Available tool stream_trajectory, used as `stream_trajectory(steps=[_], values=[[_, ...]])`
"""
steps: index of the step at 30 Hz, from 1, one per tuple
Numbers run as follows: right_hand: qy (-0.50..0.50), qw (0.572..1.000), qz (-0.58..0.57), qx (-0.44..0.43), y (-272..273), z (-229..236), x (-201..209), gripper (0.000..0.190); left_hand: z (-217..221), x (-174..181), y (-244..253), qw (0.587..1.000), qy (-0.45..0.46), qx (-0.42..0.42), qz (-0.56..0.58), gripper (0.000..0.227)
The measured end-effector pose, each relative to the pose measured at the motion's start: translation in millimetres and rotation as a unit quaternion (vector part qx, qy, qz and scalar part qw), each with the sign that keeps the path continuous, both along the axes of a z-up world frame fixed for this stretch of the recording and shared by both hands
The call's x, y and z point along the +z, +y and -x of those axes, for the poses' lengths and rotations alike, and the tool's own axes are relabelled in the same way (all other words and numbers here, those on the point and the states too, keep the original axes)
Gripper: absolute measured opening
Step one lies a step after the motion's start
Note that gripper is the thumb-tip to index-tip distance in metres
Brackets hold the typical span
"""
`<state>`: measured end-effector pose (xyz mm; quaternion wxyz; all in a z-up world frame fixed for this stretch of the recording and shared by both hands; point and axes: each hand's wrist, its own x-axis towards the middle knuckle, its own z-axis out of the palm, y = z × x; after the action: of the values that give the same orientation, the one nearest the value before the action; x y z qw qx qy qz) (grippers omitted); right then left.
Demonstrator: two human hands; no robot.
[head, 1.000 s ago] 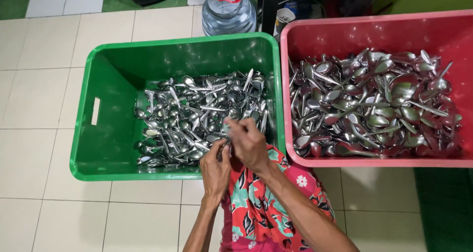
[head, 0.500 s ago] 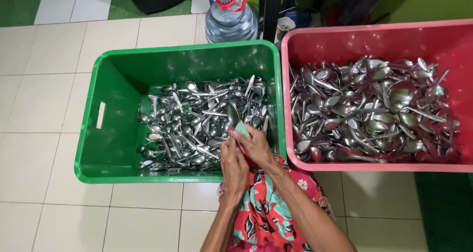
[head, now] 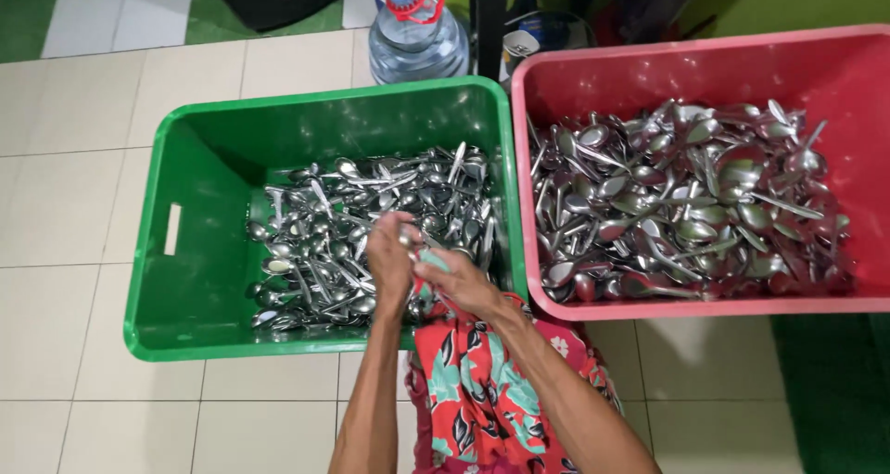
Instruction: The person is polishing metal spoons one by one using a red floral cloth and moving them between bins.
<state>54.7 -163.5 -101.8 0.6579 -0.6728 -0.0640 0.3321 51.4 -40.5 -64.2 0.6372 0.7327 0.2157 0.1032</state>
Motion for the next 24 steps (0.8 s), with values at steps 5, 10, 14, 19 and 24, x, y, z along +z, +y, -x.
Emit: stream_trajectory(steps=[5, 10, 14, 19, 24], values=[[-0.093, 0.993, -0.055, 0.054, -10, 7, -11, 0.017, -12, -43, 33, 0.985, -0.027, 0.11, -0.13, 0.037], [-0.096, 0.993, -0.016, 0.067, -12, 11, -1, 0.02, -45, -112, 103, 0.968, 0.032, 0.249, -0.028, 0.05], [-0.132, 0.984, 0.066, 0.096, -10, 11, 1, 0.02, -56, -29, 58, 0.994, -0.028, 0.096, 0.039, 0.03], [-0.154, 0.977, 0.137, 0.058, -4, 12, -4, 0.019, -65, 33, -26, 0.922, -0.175, -0.266, 0.22, 0.083], [-0.192, 0.959, 0.151, -0.143, -13, 10, -9, 0.031, -36, 28, 19, 0.966, 0.032, -0.208, -0.153, 0.05]])
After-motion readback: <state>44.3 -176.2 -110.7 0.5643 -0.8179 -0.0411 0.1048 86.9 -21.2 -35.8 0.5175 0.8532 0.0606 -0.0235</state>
